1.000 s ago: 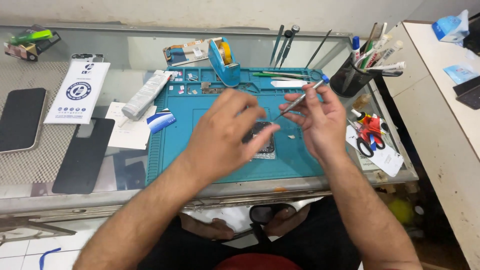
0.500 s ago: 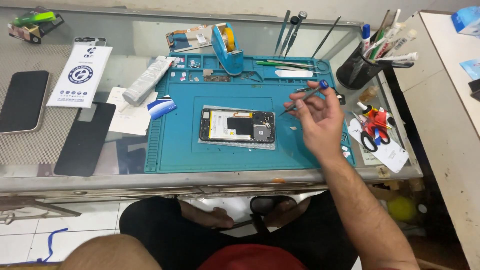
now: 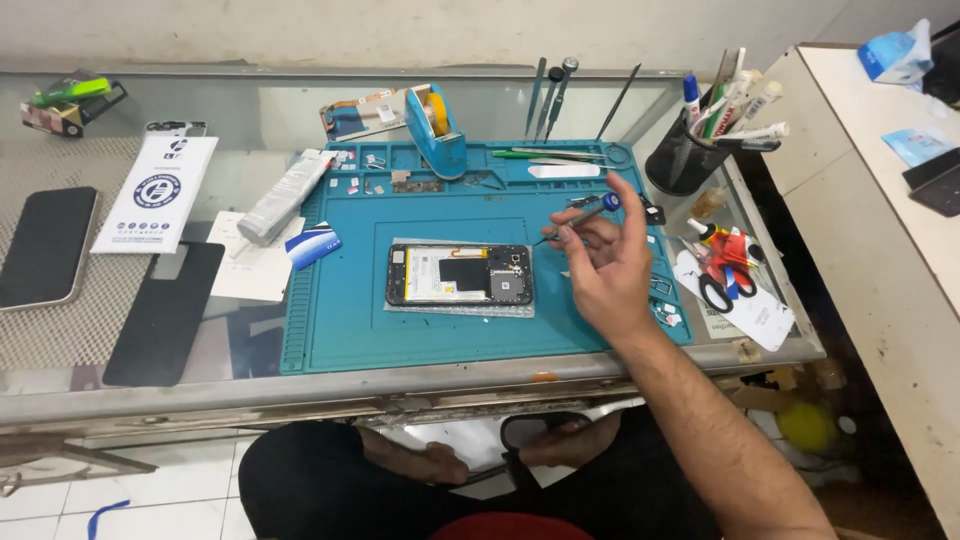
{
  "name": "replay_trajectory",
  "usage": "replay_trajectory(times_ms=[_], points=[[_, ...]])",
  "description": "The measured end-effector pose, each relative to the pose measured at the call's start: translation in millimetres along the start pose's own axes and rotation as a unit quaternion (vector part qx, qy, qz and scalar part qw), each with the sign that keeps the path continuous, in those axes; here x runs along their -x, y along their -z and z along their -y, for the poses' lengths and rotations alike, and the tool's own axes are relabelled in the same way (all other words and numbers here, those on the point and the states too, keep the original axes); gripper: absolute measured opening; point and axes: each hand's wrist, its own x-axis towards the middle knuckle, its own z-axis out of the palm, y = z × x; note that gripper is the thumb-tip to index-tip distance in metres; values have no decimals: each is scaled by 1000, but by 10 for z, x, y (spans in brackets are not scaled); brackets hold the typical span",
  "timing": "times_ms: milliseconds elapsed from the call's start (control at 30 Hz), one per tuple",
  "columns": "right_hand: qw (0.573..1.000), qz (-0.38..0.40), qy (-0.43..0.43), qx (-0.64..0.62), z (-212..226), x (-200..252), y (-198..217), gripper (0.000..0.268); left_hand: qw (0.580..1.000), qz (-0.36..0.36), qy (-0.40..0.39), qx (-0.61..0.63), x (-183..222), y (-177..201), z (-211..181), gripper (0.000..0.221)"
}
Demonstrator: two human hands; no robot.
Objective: Technician disassembling and repairing a smartphone on an anti-static mat using precision tools.
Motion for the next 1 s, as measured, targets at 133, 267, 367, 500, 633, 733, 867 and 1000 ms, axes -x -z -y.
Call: replay_trajectory(times_ms=[133, 267, 367, 500, 633, 733, 867, 1000], points=[[996, 23, -64, -61, 52, -62, 50, 81, 998, 38, 29, -29, -302, -81, 304, 6], [997, 62, -46, -20, 85, -236, 27, 79, 979, -177, 58, 77, -851, -415, 1056, 38], [993, 95, 55, 34, -55, -312, -18, 74, 988, -20, 143, 57, -872, -815, 1504, 90], [995, 83, 44, 26, -166, -296, -36, 76, 971, 110, 196, 76, -945, -898, 1666, 106], [995, 77, 54, 42, -203, -273, -28, 75, 973, 73, 197, 93, -906, -924, 1716, 101], [994, 72, 70, 48, -220, -242, -55, 73, 978, 63, 192, 48, -891, -949, 1660, 102], [993, 76, 78, 54, -239, -239, -97, 70, 975, 65, 205, 48, -881, -984, 1631, 97], [992, 87, 76, 54, -239, -252, -138, 69, 973, 71, 209, 65, -892, -963, 1625, 90]])
